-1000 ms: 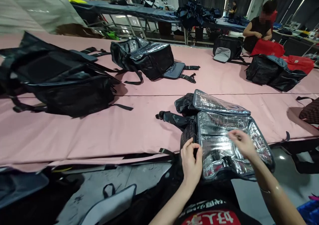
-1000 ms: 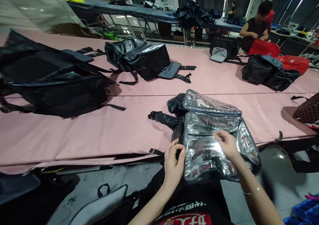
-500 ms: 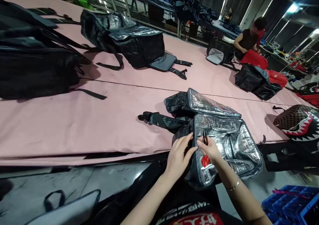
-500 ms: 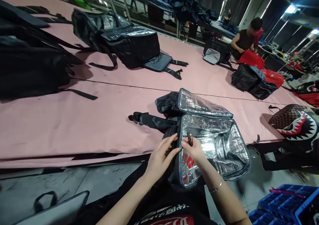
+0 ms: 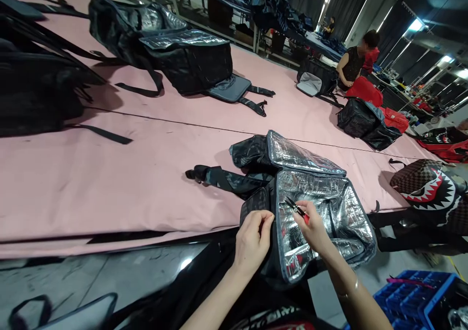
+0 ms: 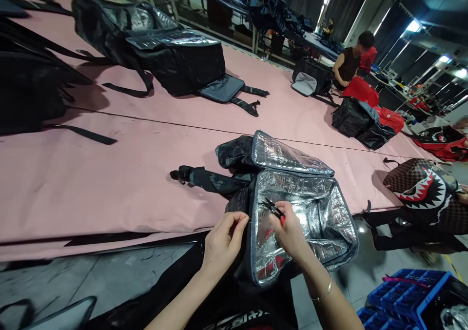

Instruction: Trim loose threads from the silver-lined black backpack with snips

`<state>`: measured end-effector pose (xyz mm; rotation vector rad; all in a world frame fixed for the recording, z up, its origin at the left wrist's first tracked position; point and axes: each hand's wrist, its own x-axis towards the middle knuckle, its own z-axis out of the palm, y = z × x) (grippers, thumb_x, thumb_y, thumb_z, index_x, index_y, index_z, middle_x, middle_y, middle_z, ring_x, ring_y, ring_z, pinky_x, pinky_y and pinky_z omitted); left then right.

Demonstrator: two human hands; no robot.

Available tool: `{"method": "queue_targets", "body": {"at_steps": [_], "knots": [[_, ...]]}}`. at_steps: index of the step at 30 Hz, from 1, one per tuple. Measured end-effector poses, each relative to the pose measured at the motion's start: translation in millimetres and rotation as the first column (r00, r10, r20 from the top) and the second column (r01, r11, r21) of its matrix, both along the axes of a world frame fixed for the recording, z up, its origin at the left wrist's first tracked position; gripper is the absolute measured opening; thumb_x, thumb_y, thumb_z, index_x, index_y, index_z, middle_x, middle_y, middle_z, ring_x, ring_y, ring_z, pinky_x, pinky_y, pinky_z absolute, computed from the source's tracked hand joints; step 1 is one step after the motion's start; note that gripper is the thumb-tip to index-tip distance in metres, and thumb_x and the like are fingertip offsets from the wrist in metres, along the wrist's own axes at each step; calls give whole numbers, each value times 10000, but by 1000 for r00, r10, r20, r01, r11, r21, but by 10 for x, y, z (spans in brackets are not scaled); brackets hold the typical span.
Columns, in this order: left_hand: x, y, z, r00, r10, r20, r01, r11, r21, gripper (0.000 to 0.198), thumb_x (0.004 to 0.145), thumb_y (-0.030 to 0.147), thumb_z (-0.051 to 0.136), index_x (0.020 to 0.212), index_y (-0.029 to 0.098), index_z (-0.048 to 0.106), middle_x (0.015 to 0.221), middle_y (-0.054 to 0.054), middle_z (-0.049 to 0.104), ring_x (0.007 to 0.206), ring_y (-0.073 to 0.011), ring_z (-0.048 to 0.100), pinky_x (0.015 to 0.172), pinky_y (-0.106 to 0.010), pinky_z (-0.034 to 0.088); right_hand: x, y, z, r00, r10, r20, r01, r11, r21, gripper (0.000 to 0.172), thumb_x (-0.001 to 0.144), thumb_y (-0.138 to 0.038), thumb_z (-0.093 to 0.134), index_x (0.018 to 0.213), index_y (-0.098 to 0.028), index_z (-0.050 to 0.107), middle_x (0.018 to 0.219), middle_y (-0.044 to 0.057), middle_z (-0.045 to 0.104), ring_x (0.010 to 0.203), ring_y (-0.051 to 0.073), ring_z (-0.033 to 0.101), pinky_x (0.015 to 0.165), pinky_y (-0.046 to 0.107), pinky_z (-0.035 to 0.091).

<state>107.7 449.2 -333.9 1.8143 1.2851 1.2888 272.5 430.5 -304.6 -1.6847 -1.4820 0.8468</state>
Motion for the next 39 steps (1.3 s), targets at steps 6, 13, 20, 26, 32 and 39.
{"method": "queue_targets", "body": {"at_steps": [6, 13, 20, 26, 32, 39], "knots": [[2, 5, -50, 999, 9, 31, -8, 999, -32, 137, 876, 252, 430, 783, 194, 513, 750, 0, 562, 689, -126, 544, 659, -250, 439, 79, -82, 202, 820, 98, 564, -235, 956, 176, 183, 874, -209, 422, 981, -168, 564, 871, 82, 630, 798, 211, 573, 695, 321, 424], [29, 13, -45, 1000, 3, 8, -3, 1000, 26, 136, 880, 208, 408, 779, 192, 498, 747, 1, 545, 711, -123, 533, 667, -243, 430, -33, -28, 396, 524, 177, 833, -428, 901, 78, 176, 899, -199, 427, 981, -158, 576, 829, 65, 598, 757, 197, 506, 655, 295, 353], [24, 18, -40, 1000, 5, -2, -5, 1000, 24, 142, 872, 224, 401, 774, 193, 499, 751, -11, 546, 711, -137, 534, 651, -265, 436, -23, 16, 465, 502, 184, 845, -461, 884, 81, 186, 891, -158, 417, 847, -168, 597, 727, 45, 569, 680, 179, 471, 611, 295, 329], [36, 9, -28, 1000, -2, 25, 2, 1000, 6, 147, 874, 222, 395, 763, 199, 489, 750, -9, 545, 715, -137, 533, 660, -266, 436, 40, -33, 441, 566, 238, 790, -441, 897, 45, 162, 913, -256, 433, 943, -177, 571, 847, 53, 606, 762, 177, 524, 640, 282, 373], [-24, 21, -20, 999, -7, 40, 8, 1000, -23, 168, 870, 247, 393, 756, 200, 507, 733, -7, 555, 695, -139, 539, 664, -269, 448, 37, 15, 380, 592, 253, 766, -436, 899, 40, 132, 876, -202, 458, 877, -189, 589, 797, 48, 613, 750, 182, 535, 660, 287, 392], [-329, 191, 133, 935, 355, 18, -355, 934, 42, 393, 821, 320, 479, 1177, 157, 440, 1143, -133, 496, 975, -228, 512, 824, -364, 453, 95, 24, 206, 983, 78, 164, -99, 988, 123, 165, 841, -273, 477, 969, -204, 556, 899, 46, 628, 805, 181, 575, 714, 301, 444]]}}
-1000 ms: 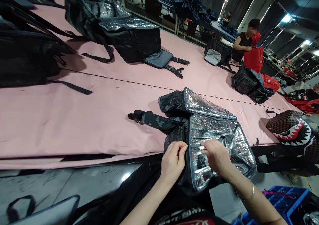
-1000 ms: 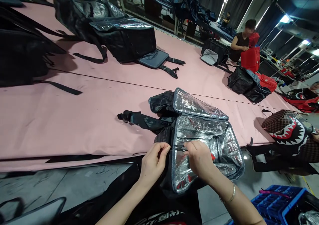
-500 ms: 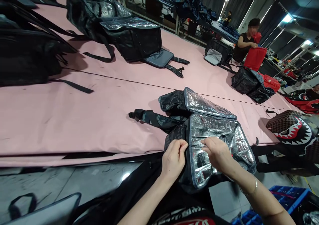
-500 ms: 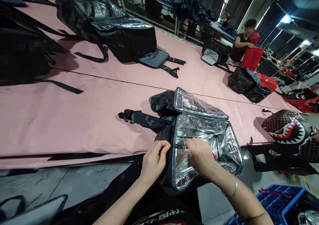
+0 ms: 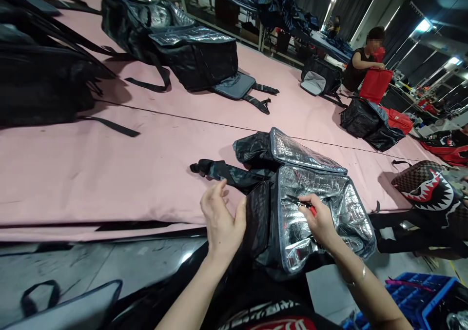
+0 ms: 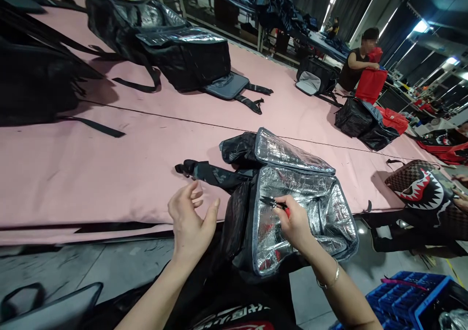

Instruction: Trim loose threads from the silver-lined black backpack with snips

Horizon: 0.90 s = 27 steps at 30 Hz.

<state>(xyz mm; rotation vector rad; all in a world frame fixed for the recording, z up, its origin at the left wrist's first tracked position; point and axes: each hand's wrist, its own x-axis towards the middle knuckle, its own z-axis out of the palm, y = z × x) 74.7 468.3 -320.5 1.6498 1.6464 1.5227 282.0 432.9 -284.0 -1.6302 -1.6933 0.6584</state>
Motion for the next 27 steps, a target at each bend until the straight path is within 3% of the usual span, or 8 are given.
{"method": "queue_targets", "body": {"at_steps": [2, 4, 8, 10, 14, 16, 19, 27], "knots": [[53, -56, 93, 975, -219, -25, 216, 972, -89, 278, 847, 354, 438, 1061, 195, 516, 1003, -74, 577, 845, -190, 561, 747, -318, 472, -15, 29, -128, 972, -77, -224, 75, 997, -17, 183, 822, -318, 504, 953, -198, 547, 891, 47, 619, 821, 182, 577, 737, 310, 455], [172, -155, 154, 904, -414, -106, 389, 900, -198, 224, 861, 382, 405, 877, 213, 552, 785, -17, 603, 692, -160, 569, 635, -272, 459, -42, 57, -280, 907, -135, -399, 133, 991, -33, 197, 800, -336, 534, 932, -190, 538, 881, 48, 613, 844, 184, 576, 769, 323, 459], [365, -310, 145, 843, -389, -371, 301, 914, -273, 195, 796, 395, 501, 789, 202, 525, 717, -32, 599, 664, -189, 571, 542, -271, 403, -89, 32, -555, 841, -191, -506, 182, 981, -68, 223, 778, -359, 565, 916, -186, 534, 874, 51, 605, 842, 182, 570, 790, 339, 461], [369, -314, 107, 833, -403, -378, 295, 903, -313, 113, 789, 310, 487, 763, 205, 521, 707, -32, 601, 651, -191, 570, 536, -274, 389, -100, -29, -639, 842, -192, -505, 179, 981, -75, 222, 785, -360, 553, 924, -188, 535, 909, 60, 605, 862, 185, 568, 813, 348, 456], [277, -242, 0, 853, -521, -29, 462, 780, -423, 109, 764, 276, 461, 706, 207, 524, 643, 4, 574, 583, -152, 540, 542, -258, 393, -120, -157, -682, 857, -144, -495, 108, 989, -102, 200, 783, -336, 542, 919, -190, 541, 913, 54, 608, 858, 186, 577, 807, 344, 458], [244, -219, -65, 839, -501, 212, 540, 719, -439, 142, 746, 323, 495, 695, 196, 535, 609, 16, 542, 559, -135, 511, 542, -249, 396, -129, -193, -670, 863, -97, -495, 57, 994, -95, 183, 779, -317, 544, 911, -190, 549, 905, 52, 607, 858, 188, 579, 798, 340, 458], [231, -218, -137, 794, -417, 442, 594, 683, -424, 191, 706, 361, 565, 707, 170, 561, 597, 21, 516, 559, -117, 477, 546, -237, 389, -138, -212, -658, 861, -48, -507, 2, 996, -91, 176, 777, -286, 550, 925, -190, 554, 901, 48, 606, 854, 187, 582, 786, 330, 457], [244, -209, -82, 709, -354, 610, 664, 627, -408, 219, 657, 353, 624, 694, 147, 562, 565, 31, 470, 509, -82, 380, 456, -194, 281, -180, -217, -665, 866, -27, -500, -21, 996, -89, 195, 776, -247, 549, 959, -181, 560, 921, 49, 616, 871, 187, 593, 802, 327, 464]]}}
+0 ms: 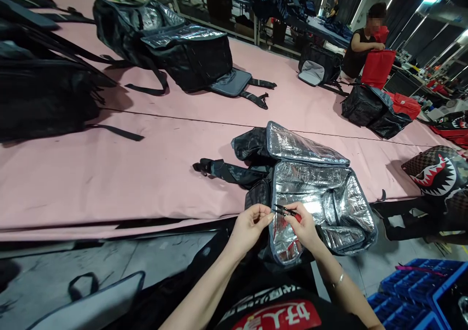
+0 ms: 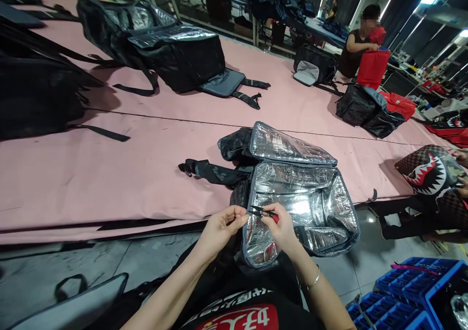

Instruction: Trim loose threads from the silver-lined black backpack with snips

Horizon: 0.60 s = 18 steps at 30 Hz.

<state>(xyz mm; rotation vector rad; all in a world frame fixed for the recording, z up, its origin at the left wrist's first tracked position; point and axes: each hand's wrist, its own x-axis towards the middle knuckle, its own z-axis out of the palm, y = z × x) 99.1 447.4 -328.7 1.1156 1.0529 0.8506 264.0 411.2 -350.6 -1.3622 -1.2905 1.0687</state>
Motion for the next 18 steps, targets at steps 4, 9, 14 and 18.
{"method": "queue_targets", "body": {"at_steps": [4, 9, 14, 18], "knots": [[-2, 3, 39, 1000, -13, 0, 13, 1000, -13, 232, 663, 362, 618, 695, 142, 551, 565, 40, 441, 514, -76, 356, 458, -188, 263, -15, 10, -7, 1000, -17, 16, 16, 999, 27, 187, 776, -248, 548, 950, -184, 573, 890, 36, 606, 837, 176, 595, 767, 309, 476], [3, -2, 58, 1000, -20, 4, 21, 999, -45, 249, 653, 378, 620, 699, 147, 538, 562, 53, 410, 513, -74, 327, 465, -194, 237, -4, 5, -45, 999, 10, -48, -8, 999, 33, 174, 772, -229, 554, 941, -194, 568, 897, 26, 613, 844, 167, 594, 759, 293, 475], [10, 1, 58, 999, -38, 0, 38, 997, -65, 265, 648, 390, 620, 711, 149, 530, 563, 58, 399, 511, -73, 309, 469, -201, 223, 1, 4, -89, 1000, -7, -26, 8, 999, 47, 177, 770, -209, 555, 945, -194, 575, 899, 25, 609, 838, 160, 592, 768, 289, 474], [6, 12, 55, 998, -58, -12, 57, 997, -57, 271, 653, 401, 616, 702, 154, 517, 557, 63, 387, 506, -74, 303, 472, -205, 227, 0, 32, -162, 999, -20, -44, 22, 998, 52, 192, 773, -218, 556, 962, -193, 577, 899, 28, 606, 832, 163, 590, 762, 294, 470]]}}
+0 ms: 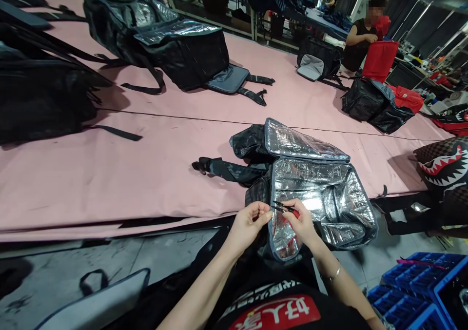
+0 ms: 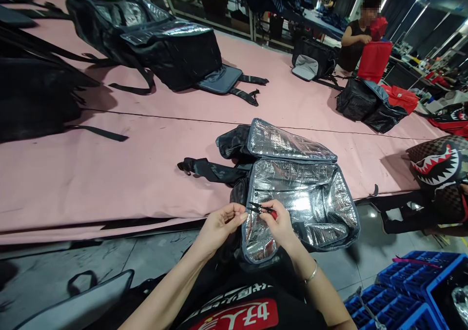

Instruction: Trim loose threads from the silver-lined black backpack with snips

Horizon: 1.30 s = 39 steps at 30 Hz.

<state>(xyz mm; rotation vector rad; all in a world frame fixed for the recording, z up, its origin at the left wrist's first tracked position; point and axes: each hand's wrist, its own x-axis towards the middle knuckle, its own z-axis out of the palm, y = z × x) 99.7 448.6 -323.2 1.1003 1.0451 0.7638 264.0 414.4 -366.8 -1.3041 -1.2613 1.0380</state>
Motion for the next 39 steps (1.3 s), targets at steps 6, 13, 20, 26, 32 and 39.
{"method": "queue_targets", "body": {"at_steps": [6, 13, 20, 26, 32, 39], "knots": [[1, 4, -25, 1000, -9, -9, 9, 1000, 8, 275, 666, 404, 619, 727, 152, 525, 566, 60, 397, 515, -76, 321, 474, -203, 242, 4, 26, -54, 989, -89, 120, 78, 992, 95, 113, 781, -227, 547, 870, -189, 606, 871, 37, 626, 841, 176, 581, 763, 306, 449], [-37, 11, 33, 998, -52, -24, 52, 999, 5, 265, 674, 389, 631, 768, 153, 555, 594, 46, 453, 553, -84, 383, 516, -205, 298, 67, -32, 32, 999, -44, 29, 44, 999, 6, 150, 773, -225, 559, 918, -199, 590, 878, 23, 621, 799, 160, 586, 724, 288, 471], [-66, 44, 102, 996, -90, -23, 90, 996, -19, 253, 643, 351, 665, 762, 150, 567, 625, 37, 489, 601, -86, 433, 587, -208, 348, 119, -75, 49, 974, 22, 224, -53, 989, 134, 178, 794, -176, 558, 961, -218, 602, 909, 27, 598, 840, 156, 572, 759, 293, 458], [-53, 45, 54, 997, -74, -18, 74, 997, -15, 267, 638, 361, 672, 756, 147, 564, 623, 37, 480, 596, -82, 426, 570, -201, 347, 80, -31, 32, 967, -7, 253, -45, 979, 200, 142, 816, -203, 544, 946, -213, 602, 885, 30, 609, 832, 158, 574, 749, 295, 460], [-36, 31, 87, 997, -68, -35, 68, 998, 0, 276, 635, 370, 668, 765, 149, 568, 650, 18, 514, 614, -97, 459, 597, -219, 384, 113, -60, 60, 960, -64, 273, 9, 980, 198, 114, 826, -215, 517, 902, -202, 601, 857, 33, 623, 812, 162, 587, 734, 296, 466], [-41, 35, -2, 992, -62, -110, 69, 996, 58, 296, 643, 391, 654, 800, 156, 567, 689, 2, 554, 652, -118, 507, 619, -230, 417, 142, -107, 189, 954, -38, 297, 9, 995, 97, 106, 816, -242, 524, 871, -207, 608, 862, 22, 632, 829, 165, 587, 763, 295, 460]]}}
